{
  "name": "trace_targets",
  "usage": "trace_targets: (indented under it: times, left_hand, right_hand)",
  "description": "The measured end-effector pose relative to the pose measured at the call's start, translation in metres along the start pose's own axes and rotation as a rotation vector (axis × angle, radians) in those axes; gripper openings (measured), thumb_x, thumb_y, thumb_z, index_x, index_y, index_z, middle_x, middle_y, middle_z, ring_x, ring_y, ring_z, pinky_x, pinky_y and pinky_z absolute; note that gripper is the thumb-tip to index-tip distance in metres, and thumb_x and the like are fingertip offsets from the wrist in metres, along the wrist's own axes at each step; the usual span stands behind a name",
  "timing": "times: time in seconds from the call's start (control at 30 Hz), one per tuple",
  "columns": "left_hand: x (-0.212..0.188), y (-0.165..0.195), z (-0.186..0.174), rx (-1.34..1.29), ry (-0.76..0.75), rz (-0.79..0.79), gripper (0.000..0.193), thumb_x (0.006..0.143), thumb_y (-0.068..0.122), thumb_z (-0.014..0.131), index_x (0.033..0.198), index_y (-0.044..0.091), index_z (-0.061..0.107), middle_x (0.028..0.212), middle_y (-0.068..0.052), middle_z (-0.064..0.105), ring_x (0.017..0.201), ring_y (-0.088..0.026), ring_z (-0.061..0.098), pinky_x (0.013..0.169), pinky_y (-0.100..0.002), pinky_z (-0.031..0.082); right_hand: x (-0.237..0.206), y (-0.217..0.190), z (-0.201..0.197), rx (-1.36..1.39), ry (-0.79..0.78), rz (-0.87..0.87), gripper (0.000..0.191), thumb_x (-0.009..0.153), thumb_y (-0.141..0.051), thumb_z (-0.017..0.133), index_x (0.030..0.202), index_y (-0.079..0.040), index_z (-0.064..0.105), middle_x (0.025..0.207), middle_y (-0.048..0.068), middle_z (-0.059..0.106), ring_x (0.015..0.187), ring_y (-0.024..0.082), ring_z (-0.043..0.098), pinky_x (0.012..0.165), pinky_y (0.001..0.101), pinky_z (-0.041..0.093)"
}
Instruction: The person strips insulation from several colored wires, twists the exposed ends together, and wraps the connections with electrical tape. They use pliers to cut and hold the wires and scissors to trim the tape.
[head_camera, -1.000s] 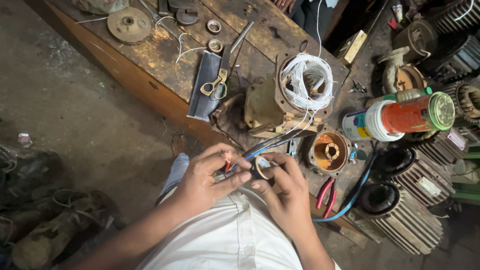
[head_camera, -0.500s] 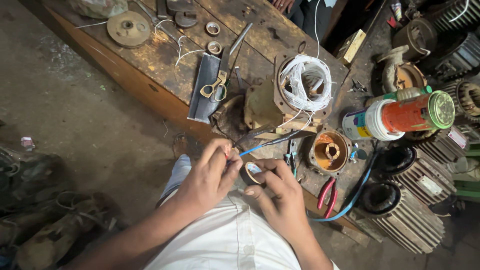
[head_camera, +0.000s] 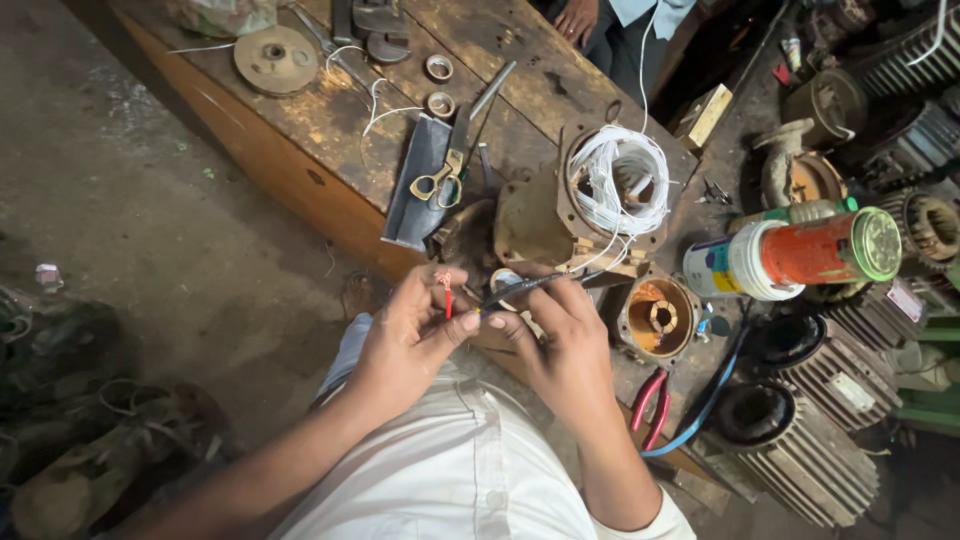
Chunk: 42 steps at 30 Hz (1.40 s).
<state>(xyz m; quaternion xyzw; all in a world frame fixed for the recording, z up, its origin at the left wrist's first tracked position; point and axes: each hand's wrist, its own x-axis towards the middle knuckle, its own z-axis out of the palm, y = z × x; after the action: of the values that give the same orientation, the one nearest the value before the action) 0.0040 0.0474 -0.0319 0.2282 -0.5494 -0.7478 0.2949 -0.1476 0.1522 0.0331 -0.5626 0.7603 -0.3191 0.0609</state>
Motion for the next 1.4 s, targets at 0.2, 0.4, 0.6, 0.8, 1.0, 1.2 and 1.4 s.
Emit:
trace_targets:
  times: [0.2, 0.4, 0.6, 0.8, 1.0, 1.2, 1.4]
  left_hand:
    - [0.002, 0.002, -0.001, 0.127, 0.055, 0.122, 0.026, 0.098, 0.01, 0.07, 0.122, -0.001, 0.072, 0.103, 0.002, 0.06, 0.094, -0.006, 0.061, 0.078, -0.021, 0.053]
    - [0.006, 0.007, -0.003, 0.312, 0.064, 0.113, 0.022, 0.093, 0.006, 0.075, 0.114, 0.004, 0.079, 0.09, -0.006, 0.057, 0.078, -0.012, 0.055, 0.066, -0.025, 0.045]
    - [0.014, 0.005, -0.001, 0.3, 0.044, 0.443, 0.025, 0.084, 0.014, 0.081, 0.099, -0.001, 0.068, 0.109, -0.006, 0.061, 0.095, -0.014, 0.063, 0.079, -0.028, 0.052]
    - [0.02, 0.003, 0.01, 0.177, 0.11, 0.127, 0.025, 0.098, 0.023, 0.07, 0.094, -0.001, 0.066, 0.094, -0.005, 0.055, 0.071, -0.01, 0.06, 0.061, -0.029, 0.051]
    - [0.021, 0.007, 0.006, 0.295, -0.105, 0.29, 0.021, 0.107, 0.018, 0.057, 0.112, -0.003, 0.059, 0.101, -0.008, 0.054, 0.092, -0.021, 0.058, 0.084, -0.036, 0.05]
    - [0.023, 0.012, -0.005, 0.46, -0.057, 0.471, 0.016, 0.104, 0.014, 0.065, 0.106, -0.001, 0.06, 0.108, -0.01, 0.058, 0.105, -0.022, 0.062, 0.093, -0.034, 0.051]
    - [0.032, 0.002, -0.013, 0.086, -0.224, 0.224, 0.022, 0.089, 0.007, 0.078, 0.109, 0.001, 0.07, 0.112, -0.009, 0.062, 0.099, -0.014, 0.061, 0.082, -0.029, 0.052]
  right_hand:
    - [0.003, -0.007, -0.008, 0.093, -0.051, -0.021, 0.021, 0.087, -0.015, 0.078, 0.101, -0.002, 0.069, 0.121, 0.011, 0.068, 0.107, 0.029, 0.067, 0.091, 0.0367, 0.053]
    - [-0.013, -0.019, -0.029, 0.546, -0.249, 0.094, 0.039, 0.083, -0.001, 0.074, 0.122, 0.002, 0.066, 0.145, 0.014, 0.05, 0.11, 0.021, 0.058, 0.087, 0.0322, 0.05]
    - [-0.012, -0.005, -0.002, 0.61, 0.014, 0.164, 0.031, 0.085, 0.002, 0.076, 0.113, 0.0, 0.064, 0.132, 0.009, 0.055, 0.095, 0.013, 0.05, 0.08, 0.024, 0.045]
    - [-0.02, 0.01, 0.01, 0.465, 0.12, 0.26, 0.017, 0.094, -0.005, 0.074, 0.105, -0.004, 0.061, 0.093, 0.006, 0.061, 0.076, 0.01, 0.051, 0.066, 0.0247, 0.043]
    - [0.01, 0.02, -0.007, -0.135, -0.095, -0.095, 0.019, 0.091, -0.02, 0.074, 0.085, -0.005, 0.064, 0.065, 0.011, 0.063, 0.05, 0.026, 0.057, 0.048, 0.0353, 0.044]
    - [-0.002, -0.005, -0.035, -0.053, -0.192, 0.019, 0.02, 0.094, -0.024, 0.072, 0.087, -0.006, 0.068, 0.053, 0.006, 0.055, 0.043, 0.019, 0.052, 0.044, 0.0322, 0.041]
    - [0.006, 0.006, -0.021, 0.937, -0.328, 0.563, 0.038, 0.097, -0.018, 0.061, 0.132, -0.003, 0.063, 0.069, -0.003, 0.056, 0.051, 0.005, 0.047, 0.043, 0.0221, 0.034]
